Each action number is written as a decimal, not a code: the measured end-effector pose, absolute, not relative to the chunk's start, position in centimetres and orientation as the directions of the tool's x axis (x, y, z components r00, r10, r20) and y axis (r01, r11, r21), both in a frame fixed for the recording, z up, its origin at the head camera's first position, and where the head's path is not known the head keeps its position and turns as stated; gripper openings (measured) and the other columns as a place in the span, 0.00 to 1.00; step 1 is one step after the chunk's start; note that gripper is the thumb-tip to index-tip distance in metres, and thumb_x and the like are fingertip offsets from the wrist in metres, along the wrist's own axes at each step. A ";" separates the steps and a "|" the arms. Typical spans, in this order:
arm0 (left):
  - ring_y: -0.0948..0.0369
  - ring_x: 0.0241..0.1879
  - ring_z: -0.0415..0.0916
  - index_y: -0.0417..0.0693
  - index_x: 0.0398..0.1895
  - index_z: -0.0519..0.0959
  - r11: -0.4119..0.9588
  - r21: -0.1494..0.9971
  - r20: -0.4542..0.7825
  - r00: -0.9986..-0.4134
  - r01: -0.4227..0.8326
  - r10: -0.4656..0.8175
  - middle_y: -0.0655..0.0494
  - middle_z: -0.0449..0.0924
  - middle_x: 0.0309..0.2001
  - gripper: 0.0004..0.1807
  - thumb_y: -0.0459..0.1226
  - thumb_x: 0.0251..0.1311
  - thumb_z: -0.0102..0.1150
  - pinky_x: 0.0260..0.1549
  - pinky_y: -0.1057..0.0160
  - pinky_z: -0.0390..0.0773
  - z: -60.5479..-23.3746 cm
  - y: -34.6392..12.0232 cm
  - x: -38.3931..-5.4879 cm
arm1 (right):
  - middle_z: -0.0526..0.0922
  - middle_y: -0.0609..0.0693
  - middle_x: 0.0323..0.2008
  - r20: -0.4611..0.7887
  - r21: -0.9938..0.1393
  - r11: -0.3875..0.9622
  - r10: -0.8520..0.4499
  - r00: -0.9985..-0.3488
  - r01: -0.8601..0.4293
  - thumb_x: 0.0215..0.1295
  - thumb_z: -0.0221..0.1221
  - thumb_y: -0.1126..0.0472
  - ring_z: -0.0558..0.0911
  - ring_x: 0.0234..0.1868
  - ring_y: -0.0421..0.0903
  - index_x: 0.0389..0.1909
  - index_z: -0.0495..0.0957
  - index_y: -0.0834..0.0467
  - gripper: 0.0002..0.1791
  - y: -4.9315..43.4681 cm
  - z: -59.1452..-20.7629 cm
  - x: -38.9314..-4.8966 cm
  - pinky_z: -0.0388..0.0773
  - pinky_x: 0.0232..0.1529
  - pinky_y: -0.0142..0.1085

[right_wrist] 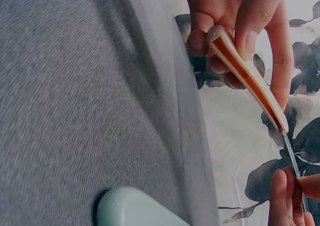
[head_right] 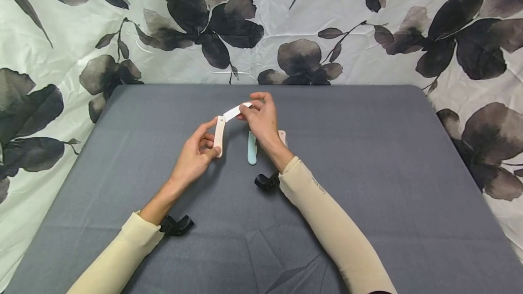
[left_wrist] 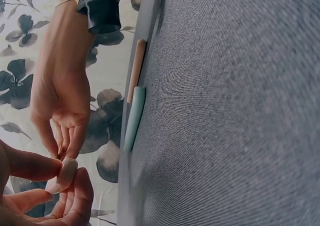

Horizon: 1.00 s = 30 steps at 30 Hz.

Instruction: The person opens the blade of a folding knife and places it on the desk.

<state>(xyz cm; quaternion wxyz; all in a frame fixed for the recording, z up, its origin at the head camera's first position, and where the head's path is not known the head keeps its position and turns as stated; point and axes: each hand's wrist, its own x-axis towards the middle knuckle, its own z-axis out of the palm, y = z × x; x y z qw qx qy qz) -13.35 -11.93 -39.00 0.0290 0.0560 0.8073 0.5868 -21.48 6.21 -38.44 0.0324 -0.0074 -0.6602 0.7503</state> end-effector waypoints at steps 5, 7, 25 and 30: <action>0.56 0.40 0.76 0.58 0.79 0.66 0.312 0.948 0.025 -0.991 0.067 0.135 0.43 0.77 0.47 0.43 0.22 0.61 0.59 0.34 0.71 0.78 -39.1 -11.8 -13.3 | 0.83 0.48 0.29 -0.012 -0.979 -0.204 0.080 -0.997 -0.004 0.67 0.61 0.76 0.87 0.25 0.40 0.61 0.64 0.70 0.25 5.9 -38.4 -21.8 0.89 0.37 0.34; 0.56 0.40 0.76 0.58 0.79 0.66 0.317 0.946 0.028 -0.990 0.071 0.139 0.43 0.77 0.46 0.43 0.23 0.61 0.59 0.35 0.71 0.78 -39.2 -11.7 -13.3 | 0.83 0.47 0.28 -0.027 -0.974 -0.224 0.089 -0.996 0.006 0.66 0.62 0.77 0.87 0.24 0.40 0.59 0.65 0.69 0.23 5.9 -38.5 -21.8 0.89 0.37 0.33; 0.56 0.40 0.75 0.55 0.79 0.66 0.314 0.947 0.017 -0.991 0.059 0.135 0.43 0.76 0.46 0.42 0.22 0.61 0.59 0.35 0.73 0.77 -39.2 -11.4 -13.3 | 0.87 0.51 0.31 -0.070 -0.975 -0.219 0.122 -0.990 0.042 0.64 0.66 0.74 0.86 0.24 0.39 0.51 0.73 0.67 0.17 5.2 -38.1 -22.7 0.88 0.35 0.34; 0.57 0.40 0.74 0.55 0.79 0.66 0.315 0.948 0.011 -0.991 0.053 0.132 0.43 0.76 0.45 0.42 0.22 0.61 0.59 0.35 0.73 0.77 -39.1 -11.4 -13.3 | 0.87 0.48 0.29 -0.089 -0.977 -0.204 0.104 -0.991 0.067 0.64 0.67 0.73 0.86 0.25 0.40 0.49 0.76 0.64 0.15 5.1 -37.9 -23.1 0.88 0.35 0.33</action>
